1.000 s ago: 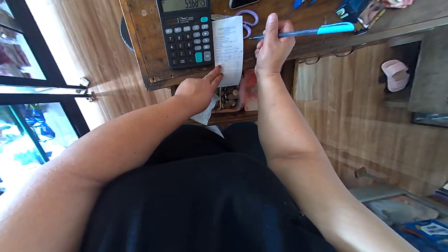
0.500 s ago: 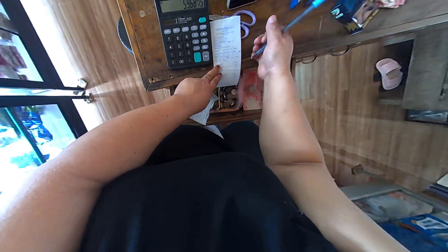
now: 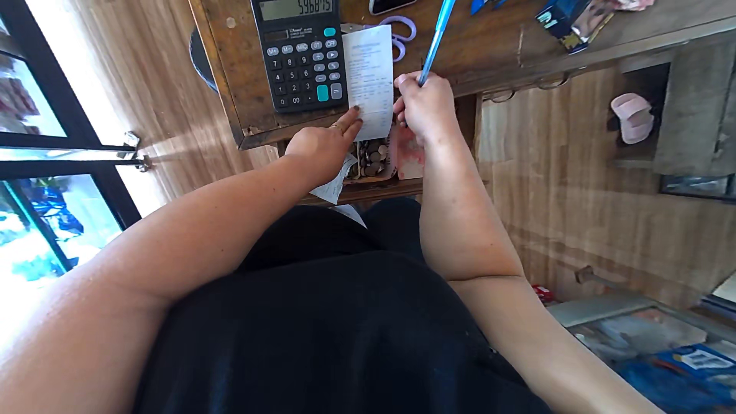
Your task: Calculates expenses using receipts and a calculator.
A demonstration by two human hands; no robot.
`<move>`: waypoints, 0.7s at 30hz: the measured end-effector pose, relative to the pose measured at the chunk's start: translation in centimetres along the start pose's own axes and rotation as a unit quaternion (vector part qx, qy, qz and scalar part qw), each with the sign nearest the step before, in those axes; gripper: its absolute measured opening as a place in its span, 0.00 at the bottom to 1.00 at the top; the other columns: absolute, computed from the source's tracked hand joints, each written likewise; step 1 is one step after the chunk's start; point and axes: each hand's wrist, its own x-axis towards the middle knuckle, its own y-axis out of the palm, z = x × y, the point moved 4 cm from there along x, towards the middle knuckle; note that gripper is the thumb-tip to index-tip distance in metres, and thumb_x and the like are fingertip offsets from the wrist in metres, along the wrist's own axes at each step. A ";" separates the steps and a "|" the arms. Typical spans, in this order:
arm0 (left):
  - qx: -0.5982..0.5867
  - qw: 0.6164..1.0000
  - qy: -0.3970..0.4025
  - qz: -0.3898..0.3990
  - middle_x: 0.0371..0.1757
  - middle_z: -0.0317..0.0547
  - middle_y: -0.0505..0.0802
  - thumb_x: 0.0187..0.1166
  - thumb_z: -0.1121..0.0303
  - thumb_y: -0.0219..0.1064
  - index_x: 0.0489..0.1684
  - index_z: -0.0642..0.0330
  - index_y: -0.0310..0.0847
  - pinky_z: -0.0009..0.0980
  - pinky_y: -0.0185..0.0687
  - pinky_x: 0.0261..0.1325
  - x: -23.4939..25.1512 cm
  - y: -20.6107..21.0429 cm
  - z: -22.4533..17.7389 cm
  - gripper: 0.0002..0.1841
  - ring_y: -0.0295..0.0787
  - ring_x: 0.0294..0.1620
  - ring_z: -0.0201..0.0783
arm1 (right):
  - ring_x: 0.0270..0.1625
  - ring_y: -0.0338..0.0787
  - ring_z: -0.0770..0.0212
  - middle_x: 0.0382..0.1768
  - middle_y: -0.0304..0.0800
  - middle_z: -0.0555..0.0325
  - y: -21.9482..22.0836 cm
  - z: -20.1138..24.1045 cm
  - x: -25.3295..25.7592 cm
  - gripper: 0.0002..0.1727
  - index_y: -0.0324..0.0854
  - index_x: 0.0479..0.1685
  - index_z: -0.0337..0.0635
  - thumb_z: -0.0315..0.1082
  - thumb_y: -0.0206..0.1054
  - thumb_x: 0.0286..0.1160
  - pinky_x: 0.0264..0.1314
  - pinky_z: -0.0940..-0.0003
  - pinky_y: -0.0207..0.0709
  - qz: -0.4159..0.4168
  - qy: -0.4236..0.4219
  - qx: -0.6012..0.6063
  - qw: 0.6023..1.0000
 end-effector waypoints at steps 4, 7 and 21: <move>-0.003 1.000 -0.002 0.005 0.99 0.37 0.45 0.87 0.72 0.56 0.97 0.52 0.47 0.56 0.87 0.47 0.1 0.1 0.0 0.36 0.92 0.57 0.57 | 0.28 0.83 0.69 0.33 0.86 0.59 0.0 0.1 0.0 0.20 0.82 0.65 0.42 0.43 0.52 0.94 0.36 0.71 0.79 -0.001 0.003 0.004 1.000; -0.005 1.000 -0.005 0.007 0.99 0.36 0.46 0.87 0.72 0.56 0.97 0.51 0.48 0.56 0.87 0.47 0.1 0.0 0.0 0.36 0.92 0.57 0.57 | 0.28 0.83 0.69 0.33 0.86 0.60 0.0 0.0 0.0 0.19 0.82 0.66 0.42 0.44 0.53 0.94 0.36 0.72 0.79 0.001 0.009 0.017 1.000; -0.021 0.998 0.049 -0.037 0.98 0.37 0.50 0.88 0.72 0.55 0.96 0.49 0.50 0.58 0.86 0.51 -0.5 0.4 1.5 0.34 0.91 0.61 0.58 | 0.68 0.86 0.44 0.64 0.86 0.39 1.4 1.9 -1.1 0.18 0.77 0.69 0.38 0.39 0.53 0.92 0.70 0.43 0.77 0.007 -0.010 -0.173 0.985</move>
